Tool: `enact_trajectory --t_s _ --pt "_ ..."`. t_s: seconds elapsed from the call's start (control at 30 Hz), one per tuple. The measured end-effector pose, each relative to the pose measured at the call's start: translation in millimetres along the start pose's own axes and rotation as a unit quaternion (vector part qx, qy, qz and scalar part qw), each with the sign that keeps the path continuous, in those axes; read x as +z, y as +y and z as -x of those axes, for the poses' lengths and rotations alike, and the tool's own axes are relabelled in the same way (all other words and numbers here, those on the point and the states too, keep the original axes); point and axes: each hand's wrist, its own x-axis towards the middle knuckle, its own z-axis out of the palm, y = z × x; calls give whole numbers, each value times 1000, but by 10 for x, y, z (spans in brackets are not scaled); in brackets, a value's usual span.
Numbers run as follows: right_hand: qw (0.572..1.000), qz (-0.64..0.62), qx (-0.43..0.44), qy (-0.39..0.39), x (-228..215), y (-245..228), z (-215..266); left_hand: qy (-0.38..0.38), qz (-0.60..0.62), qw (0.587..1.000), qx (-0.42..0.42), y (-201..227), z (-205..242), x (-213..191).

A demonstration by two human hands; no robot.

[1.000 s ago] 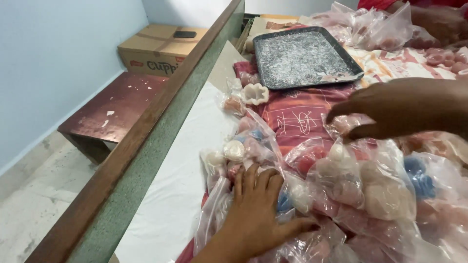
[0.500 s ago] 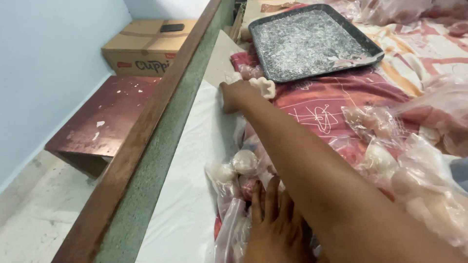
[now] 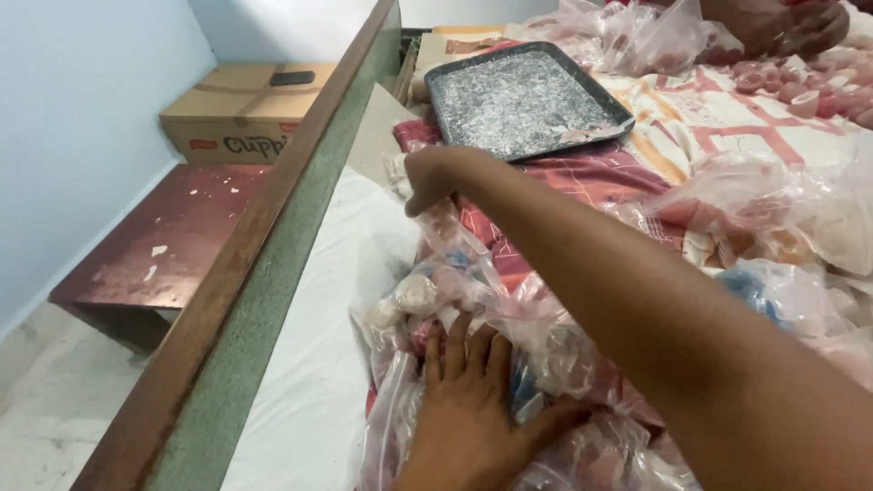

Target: The recorder is sealing small objects into plastic bags and placing them into a larger box.

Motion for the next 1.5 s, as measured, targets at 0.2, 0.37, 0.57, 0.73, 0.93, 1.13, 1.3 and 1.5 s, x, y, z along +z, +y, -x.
enact_trajectory --t_s 0.2,0.37,0.57,0.73,0.93,1.13,1.3,1.5 --pt "960 -31 120 -250 -664 -209 889 -25 13 999 -32 -6 18 85" --pt "911 -8 137 -389 -670 19 622 -10 10 1000 -21 -77 10 160" --pt "994 87 -69 15 300 383 -670 35 -10 999 22 -207 5 297" --pt "956 244 -5 161 915 369 -1071 127 -211 967 60 -511 -19 775" --pt "974 65 42 212 235 94 -470 54 18 997 44 -294 -36 270" --pt "985 -70 -114 105 -598 132 560 28 18 999 17 -280 -2 263" --pt "989 56 -136 35 -751 53 2370 10 -14 999 32 -263 -86 208" --pt "977 108 -93 161 -114 420 4200 -8 -72 997 12 -358 -107 325"
